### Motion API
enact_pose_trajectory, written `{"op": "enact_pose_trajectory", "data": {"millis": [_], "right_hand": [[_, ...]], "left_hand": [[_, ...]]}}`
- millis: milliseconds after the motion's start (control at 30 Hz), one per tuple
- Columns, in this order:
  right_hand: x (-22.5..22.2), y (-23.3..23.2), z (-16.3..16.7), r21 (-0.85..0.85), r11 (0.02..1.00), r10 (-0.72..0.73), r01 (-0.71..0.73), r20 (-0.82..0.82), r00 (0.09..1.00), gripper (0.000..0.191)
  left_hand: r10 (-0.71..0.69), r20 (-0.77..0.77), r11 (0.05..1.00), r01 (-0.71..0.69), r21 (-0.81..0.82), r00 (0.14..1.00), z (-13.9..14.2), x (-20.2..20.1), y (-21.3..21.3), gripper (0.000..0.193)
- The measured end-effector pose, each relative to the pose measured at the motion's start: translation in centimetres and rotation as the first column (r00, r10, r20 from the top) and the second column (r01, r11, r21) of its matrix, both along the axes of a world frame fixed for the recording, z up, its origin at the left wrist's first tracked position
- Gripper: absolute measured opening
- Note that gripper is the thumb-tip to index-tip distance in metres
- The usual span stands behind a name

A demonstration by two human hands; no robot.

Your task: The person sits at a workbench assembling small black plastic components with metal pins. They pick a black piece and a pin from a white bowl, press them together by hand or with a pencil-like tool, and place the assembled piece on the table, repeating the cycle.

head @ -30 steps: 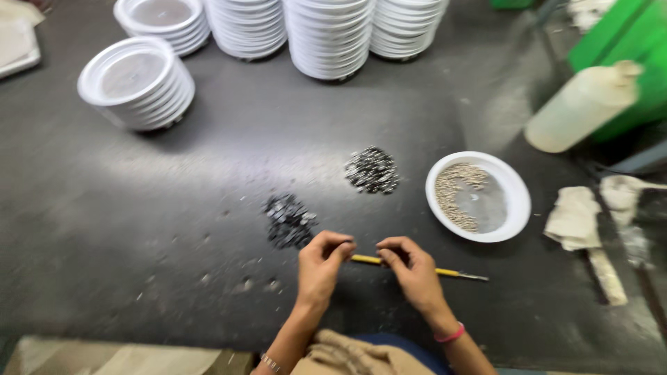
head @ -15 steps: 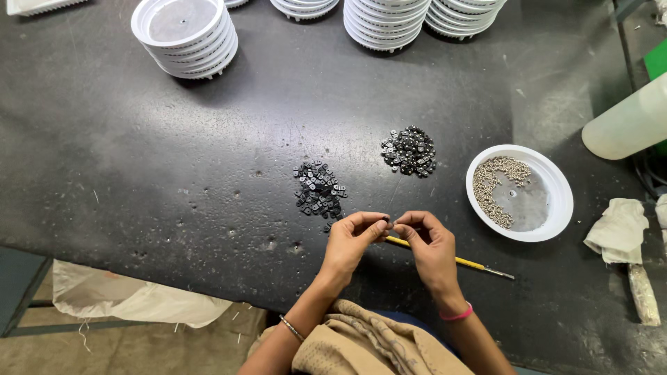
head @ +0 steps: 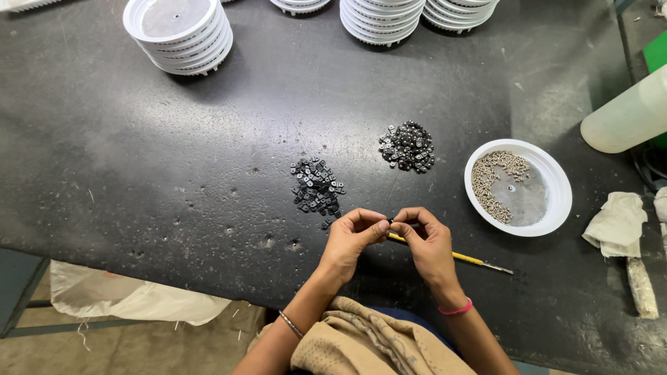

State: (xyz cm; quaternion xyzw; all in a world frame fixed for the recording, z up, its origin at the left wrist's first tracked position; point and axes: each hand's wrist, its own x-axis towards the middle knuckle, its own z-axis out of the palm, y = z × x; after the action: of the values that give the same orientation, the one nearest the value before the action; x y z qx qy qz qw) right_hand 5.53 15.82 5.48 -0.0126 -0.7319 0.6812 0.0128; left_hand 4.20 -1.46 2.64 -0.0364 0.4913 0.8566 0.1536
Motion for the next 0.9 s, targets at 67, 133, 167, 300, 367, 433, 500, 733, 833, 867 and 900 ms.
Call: {"op": "enact_pose_trajectory", "data": {"millis": [67, 133, 167, 300, 367, 433, 500, 733, 833, 867, 900], "right_hand": [[0.0, 0.0, 0.3, 0.011, 1.0, 0.005, -0.005, 0.001, 1.0, 0.009], [0.1, -0.2, 0.6, 0.017, 1.0, 0.007, -0.007, 0.005, 1.0, 0.009], [0.1, -0.2, 0.7, 0.026, 1.0, 0.006, -0.006, 0.014, 1.0, 0.009], [0.3, -0.3, 1.2, 0.014, 1.0, 0.013, -0.013, -0.007, 1.0, 0.01], [0.3, -0.3, 1.2, -0.014, 0.999, 0.03, -0.03, -0.004, 1.0, 0.01], [0.3, 0.0, 0.9, -0.041, 0.998, 0.055, -0.054, 0.038, 0.998, 0.011], [0.3, 0.2, 0.5, -0.028, 0.998, 0.063, -0.061, 0.041, 0.997, 0.009], [-0.1, 0.9, -1.2, -0.049, 0.995, 0.092, -0.09, 0.035, 0.995, 0.006], [-0.4, 0.9, -0.9, -0.038, 0.996, 0.087, -0.084, 0.091, 0.992, 0.009], [-0.3, 1.1, -0.5, -0.027, 0.995, 0.1, -0.098, 0.089, 0.991, 0.01], [-0.4, 1.2, -0.1, -0.018, 0.994, 0.113, -0.112, 0.085, 0.99, 0.011]], "left_hand": [[-0.001, -0.002, 1.0, 0.001, -0.009, 1.0, 0.1, 0.0, 0.0, 0.02], [-0.004, -0.018, 1.0, 0.003, -0.024, 1.0, 0.1, 0.0, 0.0, 0.018], [-0.006, -0.033, 0.999, 0.005, -0.035, 0.999, 0.2, 0.0, -0.1, 0.017], [-0.021, -0.078, 0.997, 0.015, -0.071, 0.997, 0.2, -0.1, -0.2, 0.013], [-0.036, -0.101, 0.997, 0.029, -0.071, 0.994, 0.1, -0.1, -0.2, 0.013], [-0.051, -0.12, 0.996, 0.042, -0.075, 0.991, 0.0, -0.1, -0.3, 0.012], [-0.065, -0.137, 0.995, 0.054, -0.083, 0.988, -0.2, 0.0, -0.3, 0.012], [-0.087, -0.154, 0.993, 0.075, -0.088, 0.984, -0.7, 0.0, 0.1, 0.01], [-0.104, -0.157, 0.991, 0.089, -0.104, 0.982, -0.7, 0.0, 0.1, 0.011], [-0.103, -0.154, 0.991, 0.088, -0.102, 0.983, -0.7, 0.0, 0.1, 0.011], [-0.102, -0.152, 0.991, 0.087, -0.101, 0.983, -0.7, -0.1, 0.1, 0.011]]}}
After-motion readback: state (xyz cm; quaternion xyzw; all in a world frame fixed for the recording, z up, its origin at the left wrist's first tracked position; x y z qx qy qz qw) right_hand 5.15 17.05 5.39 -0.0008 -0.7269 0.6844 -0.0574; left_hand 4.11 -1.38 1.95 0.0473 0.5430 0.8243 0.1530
